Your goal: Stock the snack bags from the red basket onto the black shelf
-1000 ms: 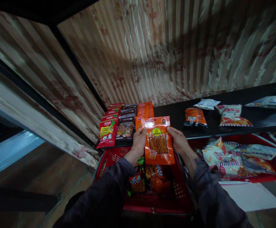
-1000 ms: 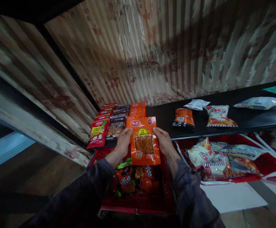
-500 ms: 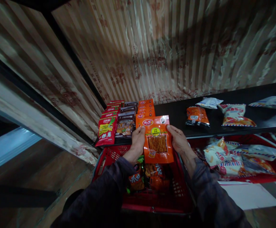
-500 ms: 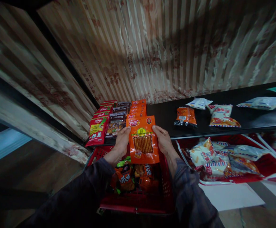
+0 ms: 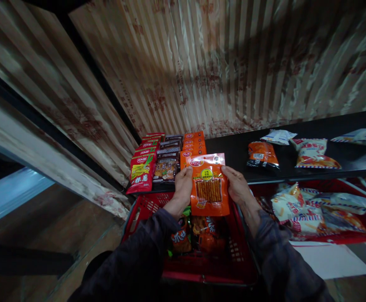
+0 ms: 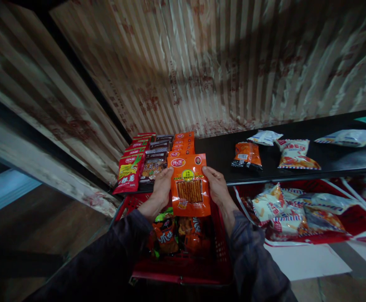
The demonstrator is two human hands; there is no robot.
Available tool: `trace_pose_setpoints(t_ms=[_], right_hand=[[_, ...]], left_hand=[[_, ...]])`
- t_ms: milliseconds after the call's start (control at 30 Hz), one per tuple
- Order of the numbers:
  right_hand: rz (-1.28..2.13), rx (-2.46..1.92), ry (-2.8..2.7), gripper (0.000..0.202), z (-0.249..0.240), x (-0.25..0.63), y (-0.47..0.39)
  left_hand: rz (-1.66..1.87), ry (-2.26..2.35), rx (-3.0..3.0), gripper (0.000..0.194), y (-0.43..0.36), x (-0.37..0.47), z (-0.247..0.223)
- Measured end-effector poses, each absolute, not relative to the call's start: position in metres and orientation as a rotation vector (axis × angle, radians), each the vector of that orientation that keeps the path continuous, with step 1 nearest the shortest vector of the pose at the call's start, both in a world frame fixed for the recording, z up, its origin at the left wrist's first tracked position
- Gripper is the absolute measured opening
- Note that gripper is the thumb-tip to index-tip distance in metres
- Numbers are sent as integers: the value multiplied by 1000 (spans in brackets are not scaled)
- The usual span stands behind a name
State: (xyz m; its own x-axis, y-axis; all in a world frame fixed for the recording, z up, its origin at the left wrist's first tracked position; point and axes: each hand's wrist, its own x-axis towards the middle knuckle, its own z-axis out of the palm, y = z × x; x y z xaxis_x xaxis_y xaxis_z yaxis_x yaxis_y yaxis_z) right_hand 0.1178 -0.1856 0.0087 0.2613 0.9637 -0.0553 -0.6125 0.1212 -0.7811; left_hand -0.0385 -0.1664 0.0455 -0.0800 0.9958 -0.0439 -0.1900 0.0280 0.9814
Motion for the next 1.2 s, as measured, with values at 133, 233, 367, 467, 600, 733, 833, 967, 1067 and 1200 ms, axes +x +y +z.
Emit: trace_pose_setpoints(t_ms=[133, 233, 367, 467, 600, 733, 833, 967, 1067, 1200], right_hand=[[1217, -811, -481, 34, 7, 118, -184], [1192, -812, -444, 35, 6, 119, -183], [1161, -805, -411, 35, 5, 121, -181], [1161, -797, -406, 34, 5, 121, -181], [1153, -800, -393, 33, 6, 121, -181], [1145, -804, -426, 32, 7, 121, -182], [1143, -817, -432, 32, 6, 120, -182], [1162, -818, -415, 37, 7, 121, -180], [1215, -797, -446, 41, 9, 122, -182], [1292, -797, -512, 40, 11, 125, -185]], left_hand=[[1277, 1117, 1023, 24, -168, -41, 46], [1236, 1157, 1030, 25, -170, -44, 45], [1152, 1206, 1059, 23, -172, -46, 46], [1077, 1182, 1079, 16, -175, -46, 50], [1011, 1145, 1069, 13, -179, -44, 54], [1023, 1154, 1046, 13, -179, -44, 53], [1035, 1116, 1033, 15, -177, -44, 49], [1054, 1087, 1035, 19, -173, -45, 43], [1082, 1099, 1026, 19, -169, -44, 41], [1129, 1124, 1011, 17, -164, -42, 43]])
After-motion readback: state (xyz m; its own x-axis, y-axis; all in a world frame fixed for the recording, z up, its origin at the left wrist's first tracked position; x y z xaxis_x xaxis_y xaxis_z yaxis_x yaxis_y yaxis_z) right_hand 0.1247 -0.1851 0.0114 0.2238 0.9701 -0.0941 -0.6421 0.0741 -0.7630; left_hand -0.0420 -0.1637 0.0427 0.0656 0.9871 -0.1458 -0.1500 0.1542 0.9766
